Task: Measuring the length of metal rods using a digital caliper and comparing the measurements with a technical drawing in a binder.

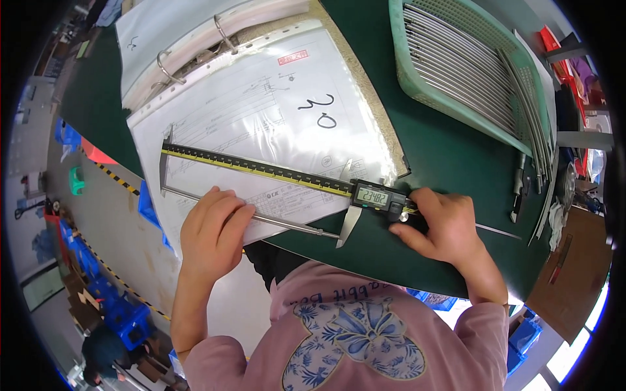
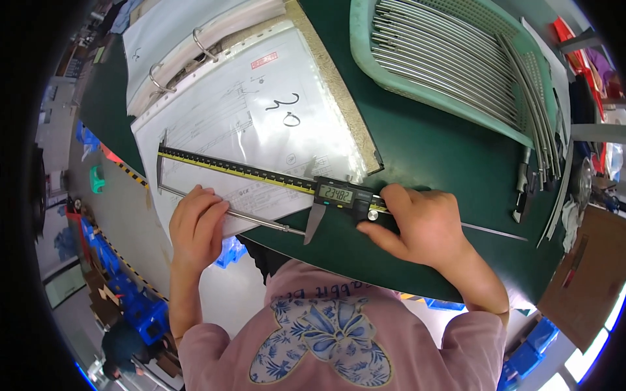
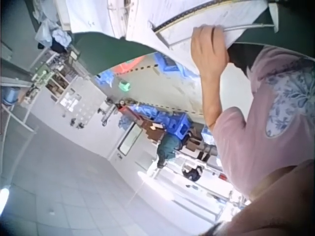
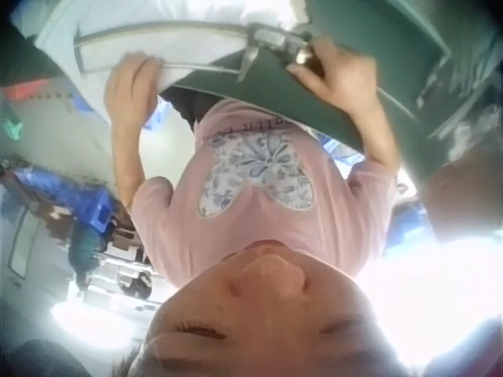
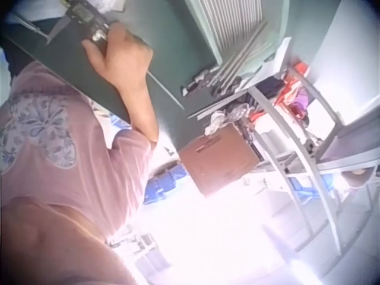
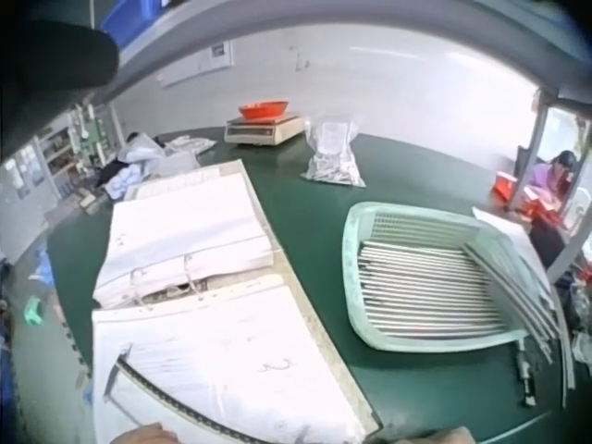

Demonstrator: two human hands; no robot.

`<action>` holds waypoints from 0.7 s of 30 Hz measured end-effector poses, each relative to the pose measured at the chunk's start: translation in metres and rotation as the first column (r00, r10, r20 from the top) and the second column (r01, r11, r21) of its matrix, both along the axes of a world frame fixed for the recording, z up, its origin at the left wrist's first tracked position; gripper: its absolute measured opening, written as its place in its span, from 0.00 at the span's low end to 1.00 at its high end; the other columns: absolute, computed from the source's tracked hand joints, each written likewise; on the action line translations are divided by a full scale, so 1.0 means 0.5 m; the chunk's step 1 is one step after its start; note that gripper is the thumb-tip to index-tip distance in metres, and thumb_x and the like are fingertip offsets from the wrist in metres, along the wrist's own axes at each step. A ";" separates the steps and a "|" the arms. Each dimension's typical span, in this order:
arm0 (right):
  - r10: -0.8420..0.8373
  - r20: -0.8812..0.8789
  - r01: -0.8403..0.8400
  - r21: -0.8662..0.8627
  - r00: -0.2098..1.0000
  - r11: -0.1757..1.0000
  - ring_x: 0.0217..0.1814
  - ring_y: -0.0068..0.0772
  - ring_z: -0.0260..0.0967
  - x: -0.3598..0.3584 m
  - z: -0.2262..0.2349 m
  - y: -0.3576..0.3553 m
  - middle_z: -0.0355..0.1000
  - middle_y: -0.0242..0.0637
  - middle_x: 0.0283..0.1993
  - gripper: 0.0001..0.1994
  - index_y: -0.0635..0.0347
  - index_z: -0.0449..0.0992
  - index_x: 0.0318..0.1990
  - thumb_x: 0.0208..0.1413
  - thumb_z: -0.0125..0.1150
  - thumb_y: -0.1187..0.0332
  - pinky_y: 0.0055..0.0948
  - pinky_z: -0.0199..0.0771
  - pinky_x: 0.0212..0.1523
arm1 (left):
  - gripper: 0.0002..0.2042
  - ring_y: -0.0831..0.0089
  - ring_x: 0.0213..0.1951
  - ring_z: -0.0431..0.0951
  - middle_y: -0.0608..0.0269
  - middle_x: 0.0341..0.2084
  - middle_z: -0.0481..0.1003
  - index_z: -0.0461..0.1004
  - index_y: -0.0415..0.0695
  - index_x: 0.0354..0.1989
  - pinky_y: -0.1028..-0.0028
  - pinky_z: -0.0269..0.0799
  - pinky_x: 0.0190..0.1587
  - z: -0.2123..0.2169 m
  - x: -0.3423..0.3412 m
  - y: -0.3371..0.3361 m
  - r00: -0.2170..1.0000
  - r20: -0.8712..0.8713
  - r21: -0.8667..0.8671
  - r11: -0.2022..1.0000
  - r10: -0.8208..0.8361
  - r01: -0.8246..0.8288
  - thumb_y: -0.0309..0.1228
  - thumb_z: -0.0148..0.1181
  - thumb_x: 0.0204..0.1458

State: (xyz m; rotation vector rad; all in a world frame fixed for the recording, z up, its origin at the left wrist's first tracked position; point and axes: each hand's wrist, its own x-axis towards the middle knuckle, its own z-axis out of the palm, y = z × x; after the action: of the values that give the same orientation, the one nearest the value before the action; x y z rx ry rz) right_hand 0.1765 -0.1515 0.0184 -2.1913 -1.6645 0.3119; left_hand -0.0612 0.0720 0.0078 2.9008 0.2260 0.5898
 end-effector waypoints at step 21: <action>0.051 -0.106 -0.044 0.065 0.993 0.997 0.15 0.43 0.66 0.001 -0.026 -0.015 0.64 0.38 0.17 0.17 0.59 0.64 0.28 0.51 0.54 0.53 0.39 0.65 0.16 | 0.08 0.58 0.32 0.74 0.55 0.32 0.70 0.72 0.38 0.30 0.64 0.73 0.31 0.162 0.168 0.012 0.922 -0.039 0.257 0.888 -0.385 0.381 0.22 0.60 0.39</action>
State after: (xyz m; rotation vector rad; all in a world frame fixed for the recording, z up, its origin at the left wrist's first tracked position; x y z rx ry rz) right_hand 0.1768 -0.1589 0.0053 -2.0544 -1.6479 0.3786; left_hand 0.0228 0.0778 0.0888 3.0577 -0.4559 0.6039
